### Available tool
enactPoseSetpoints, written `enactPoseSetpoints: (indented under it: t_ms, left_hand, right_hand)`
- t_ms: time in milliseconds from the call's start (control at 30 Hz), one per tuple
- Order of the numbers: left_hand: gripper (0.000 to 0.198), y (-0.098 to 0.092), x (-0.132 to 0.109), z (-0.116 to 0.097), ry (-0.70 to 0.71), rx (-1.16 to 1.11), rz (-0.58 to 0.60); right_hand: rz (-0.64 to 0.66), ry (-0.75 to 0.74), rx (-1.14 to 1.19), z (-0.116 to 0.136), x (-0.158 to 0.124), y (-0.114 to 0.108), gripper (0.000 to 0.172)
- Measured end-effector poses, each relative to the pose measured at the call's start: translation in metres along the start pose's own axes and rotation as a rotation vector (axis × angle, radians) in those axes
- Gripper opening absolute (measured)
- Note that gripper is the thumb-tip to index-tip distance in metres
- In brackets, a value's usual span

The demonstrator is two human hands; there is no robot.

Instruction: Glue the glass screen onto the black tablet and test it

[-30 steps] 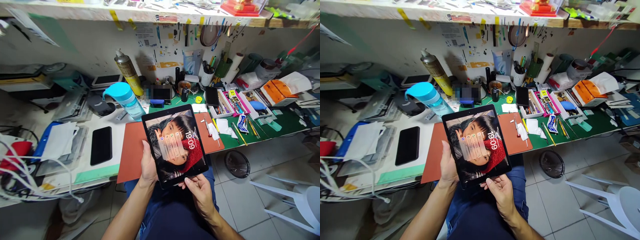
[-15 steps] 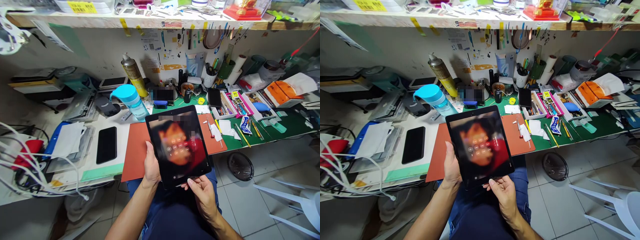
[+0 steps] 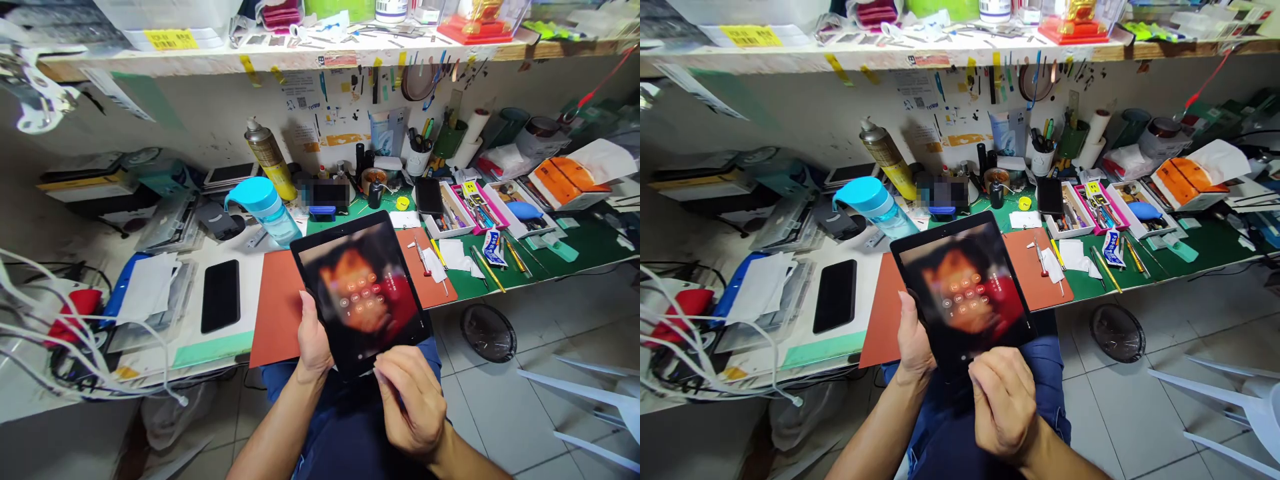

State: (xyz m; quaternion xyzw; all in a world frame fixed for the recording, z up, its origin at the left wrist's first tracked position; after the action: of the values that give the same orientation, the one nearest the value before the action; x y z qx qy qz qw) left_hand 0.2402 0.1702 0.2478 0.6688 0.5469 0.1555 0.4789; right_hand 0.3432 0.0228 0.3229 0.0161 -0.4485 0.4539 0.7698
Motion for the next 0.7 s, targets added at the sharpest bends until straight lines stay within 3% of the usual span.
enactPoseSetpoints:
  t_ms: [167, 300, 700]
  left_hand:
    - [0.072, 0.004, -0.005, 0.005, -0.04, 0.005, 0.008]
    - [0.069, 0.006, -0.007, 0.008, -0.028, 0.02, 0.032]
    - [0.072, 0.006, -0.007, 0.012, -0.067, 0.028, 0.011]
  right_hand:
    - [0.08, -0.03, -0.293, -0.014, 0.026, 0.011, 0.022]
    - [0.122, -0.012, -0.404, -0.022, 0.04, 0.017, 0.026]
    - [0.018, -0.026, -0.434, -0.022, 0.03, 0.009, 0.021]
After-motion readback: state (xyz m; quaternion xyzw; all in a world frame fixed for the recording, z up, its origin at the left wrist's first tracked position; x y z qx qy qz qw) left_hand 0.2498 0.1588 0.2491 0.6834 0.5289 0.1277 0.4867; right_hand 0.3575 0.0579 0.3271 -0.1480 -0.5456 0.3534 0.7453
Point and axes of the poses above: each hand's wrist, its own x-axis towards the middle knuckle, its own y-axis out of the palm, z = x × y, the point moved 7 cm from there along x, towards the middle knuckle, and after that the axes turned 1 degree about y, right-handed, at the moved point
